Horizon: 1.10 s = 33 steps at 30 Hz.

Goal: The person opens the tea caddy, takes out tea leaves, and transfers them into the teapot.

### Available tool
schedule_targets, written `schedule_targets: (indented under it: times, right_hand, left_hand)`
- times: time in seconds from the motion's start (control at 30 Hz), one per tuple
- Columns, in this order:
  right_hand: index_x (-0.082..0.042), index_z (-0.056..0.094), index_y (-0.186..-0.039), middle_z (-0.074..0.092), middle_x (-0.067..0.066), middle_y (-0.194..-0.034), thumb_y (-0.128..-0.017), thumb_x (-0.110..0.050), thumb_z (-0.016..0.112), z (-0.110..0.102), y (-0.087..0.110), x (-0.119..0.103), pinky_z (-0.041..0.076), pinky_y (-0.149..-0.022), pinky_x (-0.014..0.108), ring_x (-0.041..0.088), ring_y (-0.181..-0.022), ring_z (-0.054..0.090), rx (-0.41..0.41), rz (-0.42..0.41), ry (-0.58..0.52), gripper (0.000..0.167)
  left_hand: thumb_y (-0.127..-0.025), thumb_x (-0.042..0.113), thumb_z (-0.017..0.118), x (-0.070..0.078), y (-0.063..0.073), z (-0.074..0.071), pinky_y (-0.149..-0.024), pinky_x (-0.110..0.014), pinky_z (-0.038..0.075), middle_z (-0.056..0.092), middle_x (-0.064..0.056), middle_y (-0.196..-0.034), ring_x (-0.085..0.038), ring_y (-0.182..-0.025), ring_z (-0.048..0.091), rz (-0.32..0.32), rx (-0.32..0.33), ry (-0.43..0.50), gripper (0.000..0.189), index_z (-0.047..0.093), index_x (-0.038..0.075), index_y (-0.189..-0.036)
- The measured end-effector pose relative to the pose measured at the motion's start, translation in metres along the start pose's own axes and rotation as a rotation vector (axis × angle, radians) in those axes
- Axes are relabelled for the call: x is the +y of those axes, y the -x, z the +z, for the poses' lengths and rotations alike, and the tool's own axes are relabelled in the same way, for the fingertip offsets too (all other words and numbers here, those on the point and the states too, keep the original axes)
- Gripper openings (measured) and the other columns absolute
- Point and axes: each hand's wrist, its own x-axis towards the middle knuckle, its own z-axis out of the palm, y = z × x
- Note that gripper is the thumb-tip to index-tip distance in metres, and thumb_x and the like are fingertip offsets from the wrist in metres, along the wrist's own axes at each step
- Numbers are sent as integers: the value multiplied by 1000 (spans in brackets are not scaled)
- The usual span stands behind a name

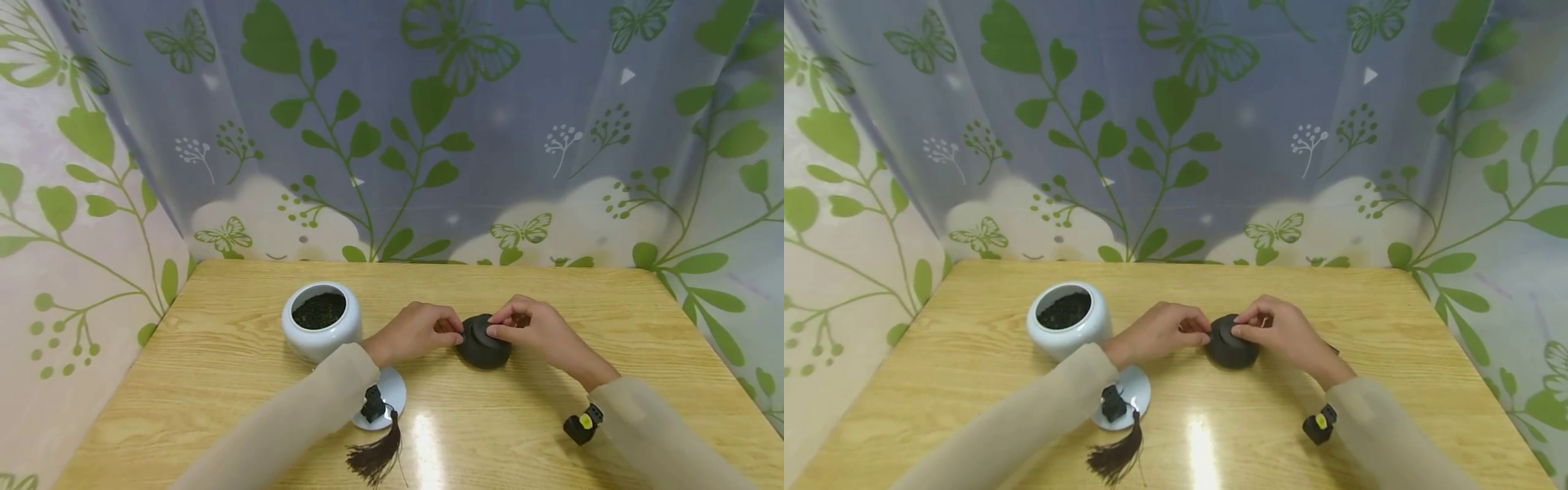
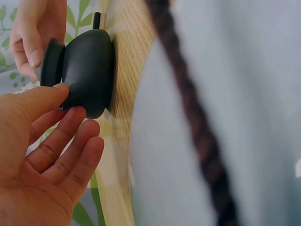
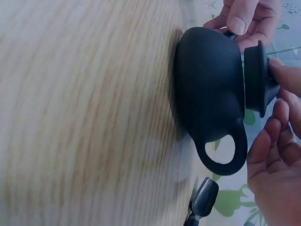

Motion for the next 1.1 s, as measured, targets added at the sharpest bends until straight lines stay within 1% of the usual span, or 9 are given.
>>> schedule_targets:
  times: [0.07,0.2,0.3,0.43,0.73,0.93,1.1]
  right_hand:
    - [-16,78,-109,66,5,-102,-101,-33,81,1,-2,-1,54,-75,28,20,-90,61,6,-6,23,19]
    - [-17,79,-104,66,1,-98,-100,-30,83,4,-6,-1,50,-71,28,17,-85,57,20,-44,86,15]
    - [-18,79,-101,66,-1,-96,-99,-28,84,7,-8,0,49,-69,27,14,-82,57,29,-71,125,12]
    - [-18,79,-100,66,-2,-94,-98,-27,85,9,-10,2,48,-68,27,14,-81,56,36,-72,153,11]
    - [-20,79,-102,67,-1,-97,-99,-30,84,8,-11,7,51,-75,29,15,-87,60,22,-50,144,11]
    - [-18,78,-105,67,0,-99,-100,-29,82,8,-11,8,50,-75,28,15,-88,60,12,-52,112,13]
    - [-19,79,-107,67,0,-100,-100,-31,82,10,-10,9,50,-75,29,16,-88,59,18,-48,115,14]
  left_hand:
    - [-105,23,77,0,0,0,-82,-21,57,82,4,-105,-5,-94,74,6,1,2,11,80,18,-114]
    - [-105,23,77,-1,1,1,-84,-20,57,83,3,-105,-4,-94,74,14,5,-1,11,81,17,-114]
    - [-105,23,77,0,1,1,-85,-19,56,83,3,-105,-4,-94,74,14,8,-5,11,81,17,-114]
    - [-105,23,77,0,1,0,-85,-19,57,83,3,-105,-4,-94,74,12,9,-2,11,81,17,-114]
    - [-105,24,77,0,1,0,-85,-20,56,82,4,-104,-3,-93,73,6,7,-1,11,81,18,-113]
    - [-105,24,77,1,1,-1,-85,-20,56,82,4,-104,-3,-93,72,5,7,-1,11,80,18,-113]
    - [-105,24,77,-1,1,0,-86,-20,57,82,4,-104,-3,-94,73,9,13,-3,11,81,18,-114]
